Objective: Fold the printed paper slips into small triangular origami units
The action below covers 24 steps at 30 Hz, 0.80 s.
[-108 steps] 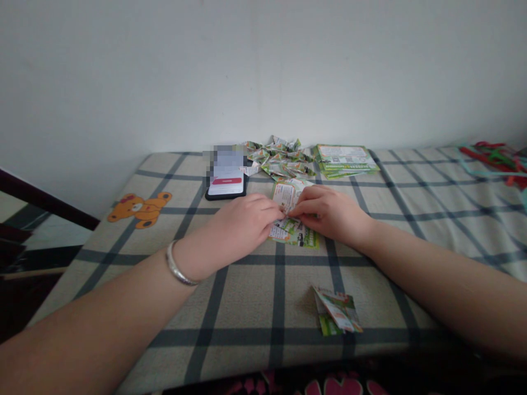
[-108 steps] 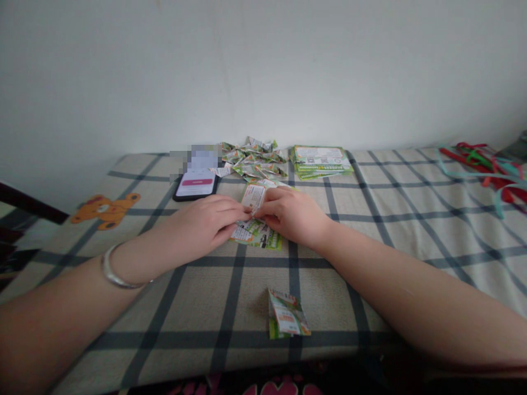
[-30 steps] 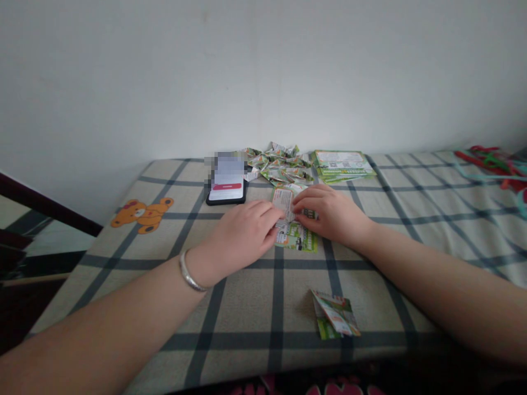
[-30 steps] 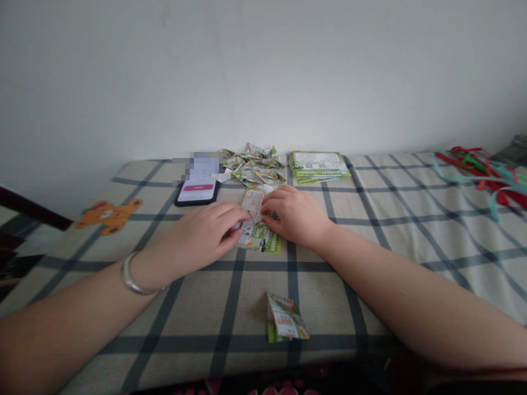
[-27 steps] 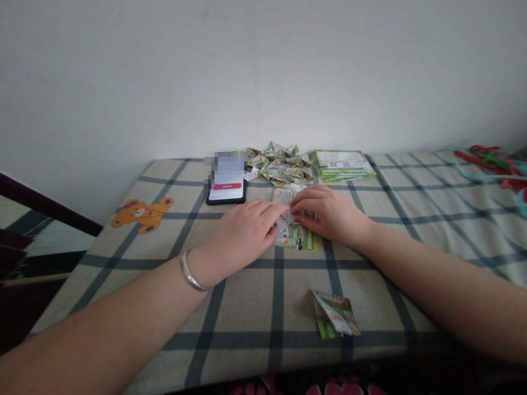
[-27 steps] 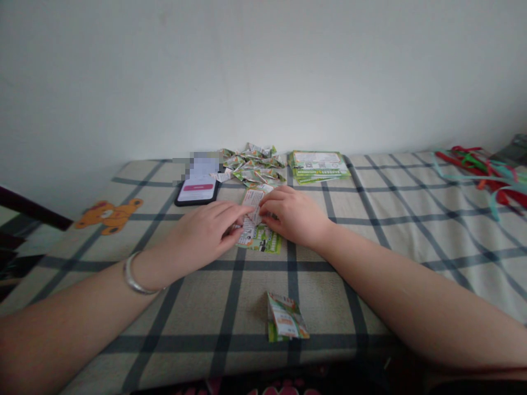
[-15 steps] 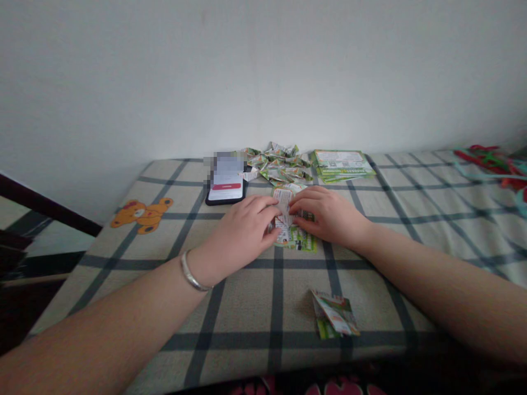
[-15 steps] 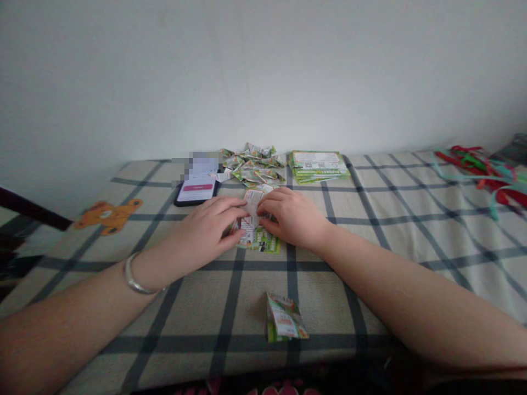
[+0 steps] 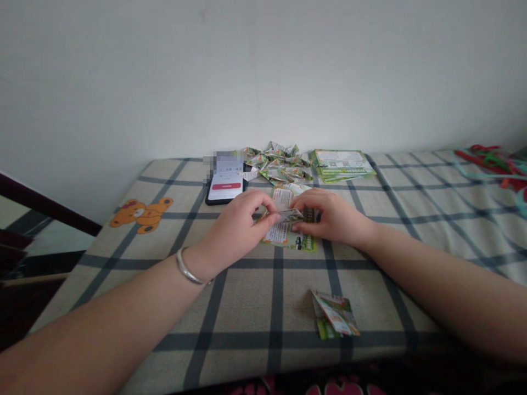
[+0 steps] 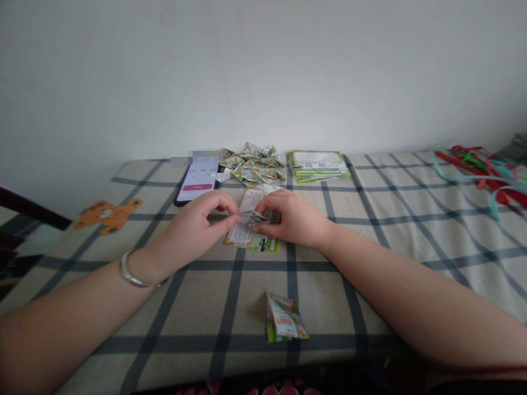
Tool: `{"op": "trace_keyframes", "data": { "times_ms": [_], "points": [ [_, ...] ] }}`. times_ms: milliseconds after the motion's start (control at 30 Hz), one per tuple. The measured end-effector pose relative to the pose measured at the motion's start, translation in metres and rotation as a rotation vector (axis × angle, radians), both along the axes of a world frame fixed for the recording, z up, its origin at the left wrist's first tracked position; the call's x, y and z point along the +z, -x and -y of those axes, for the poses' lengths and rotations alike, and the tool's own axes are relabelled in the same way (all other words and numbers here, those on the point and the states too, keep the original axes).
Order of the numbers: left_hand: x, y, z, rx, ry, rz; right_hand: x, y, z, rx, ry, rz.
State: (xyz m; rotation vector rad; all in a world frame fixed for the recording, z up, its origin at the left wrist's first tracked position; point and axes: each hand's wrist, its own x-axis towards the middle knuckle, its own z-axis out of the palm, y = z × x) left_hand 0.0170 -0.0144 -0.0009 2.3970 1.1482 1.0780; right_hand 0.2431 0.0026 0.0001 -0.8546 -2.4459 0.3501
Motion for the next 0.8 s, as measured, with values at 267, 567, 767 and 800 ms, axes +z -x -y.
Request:
{"op": "trace_keyframes", "data": {
  "times_ms": [267, 567, 767, 800],
  "points": [
    [0.0, 0.006, -0.006, -0.126, -0.275, -0.073, 0.003, -0.006, 0.001, 0.032, -0.154, 0.01],
    [0.004, 0.007, -0.001, -0.096, -0.335, -0.439, 0.01, -0.01, 0.002, 0.161, -0.443, 0.263],
    [0.0, 0.008, -0.005, -0.095, -0.274, -0.459, 0.009, -0.007, 0.004, 0.153, -0.447, 0.35],
    [-0.001, 0.009, -0.006, -0.095, -0.264, -0.427, 0.008, -0.006, 0.005, 0.144, -0.452, 0.364]
  ]
}}
